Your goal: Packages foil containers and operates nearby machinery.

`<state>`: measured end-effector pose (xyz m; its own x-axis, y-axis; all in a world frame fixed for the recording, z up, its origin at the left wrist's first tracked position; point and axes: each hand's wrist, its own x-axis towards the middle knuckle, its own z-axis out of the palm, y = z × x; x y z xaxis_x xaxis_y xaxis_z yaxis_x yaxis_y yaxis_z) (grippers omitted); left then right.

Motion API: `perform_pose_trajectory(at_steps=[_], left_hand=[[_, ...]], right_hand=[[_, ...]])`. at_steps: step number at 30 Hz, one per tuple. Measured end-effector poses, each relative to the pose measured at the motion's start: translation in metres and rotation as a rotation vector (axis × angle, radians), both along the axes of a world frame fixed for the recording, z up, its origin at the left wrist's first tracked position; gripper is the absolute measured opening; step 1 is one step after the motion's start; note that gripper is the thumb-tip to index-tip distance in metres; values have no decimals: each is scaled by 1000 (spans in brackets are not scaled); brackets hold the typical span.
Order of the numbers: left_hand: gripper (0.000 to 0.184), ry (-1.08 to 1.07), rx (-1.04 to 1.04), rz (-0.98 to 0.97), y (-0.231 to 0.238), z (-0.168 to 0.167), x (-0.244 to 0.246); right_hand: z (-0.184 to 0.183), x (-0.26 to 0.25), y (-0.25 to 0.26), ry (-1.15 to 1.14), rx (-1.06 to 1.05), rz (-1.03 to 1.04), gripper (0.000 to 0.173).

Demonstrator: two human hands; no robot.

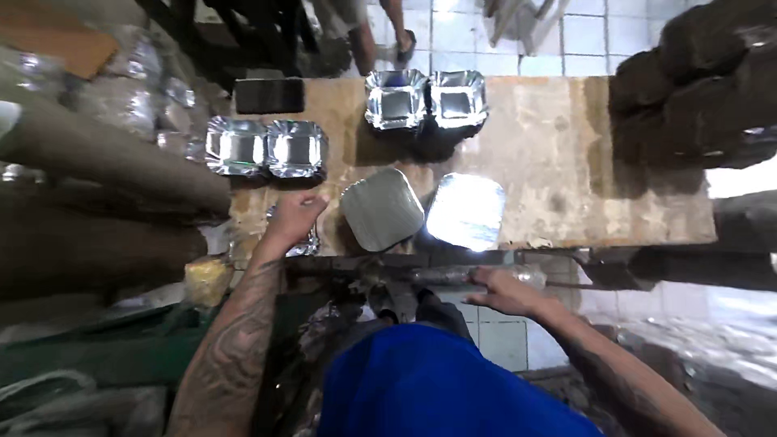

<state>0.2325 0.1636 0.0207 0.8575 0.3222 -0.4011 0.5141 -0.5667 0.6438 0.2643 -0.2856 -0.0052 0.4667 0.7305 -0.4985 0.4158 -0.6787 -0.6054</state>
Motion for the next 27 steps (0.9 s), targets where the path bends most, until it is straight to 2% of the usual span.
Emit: perform_pose_trajectory(at_steps=[1,2,4,5,6,7,9,10,12,14,17,18,21,23,27], left_hand=[[41,-77,-47,-46,-6,12,16],[40,-135,-78,-109,-12,20,34],[50,-129,-133,-218,-22,24,70],[58,-76,-145,-258,-27,19,85],[65,-16,-142,-290,-30,11,96],[70,54,-128,-331,-33,7,105],[75,147,-129,-447,-38,-6,111],[76,172,-190,-480,-39,-14,111],[71,183,-278,-493,-41,-20,106],[64,146,-146,-501,-42,-8,106],[75,89,149,-394,-61,17,84],[71,59,209,-393,-75,25,75],[56,179,306,-583,-125,20,44],[52,246,221,-707,-130,4,41],[40,320,-312,-904,-88,5,72]], right_hand=[[22,-2,16,-176,208,-14,49],[35,7,29,-385,306,21,53],[38,47,48,-627,249,149,69],[31,64,55,-649,154,200,72],[22,74,61,-617,72,218,65],[16,79,66,-577,52,205,47],[11,78,67,-481,78,165,23],[11,78,64,-409,101,135,21],[21,80,61,-188,71,50,29],[30,95,62,-36,41,28,33],[34,104,60,37,29,93,35],[33,107,61,35,37,109,35],[32,106,62,37,51,138,34],[30,105,60,26,67,145,34],[20,97,60,-123,156,166,34]])
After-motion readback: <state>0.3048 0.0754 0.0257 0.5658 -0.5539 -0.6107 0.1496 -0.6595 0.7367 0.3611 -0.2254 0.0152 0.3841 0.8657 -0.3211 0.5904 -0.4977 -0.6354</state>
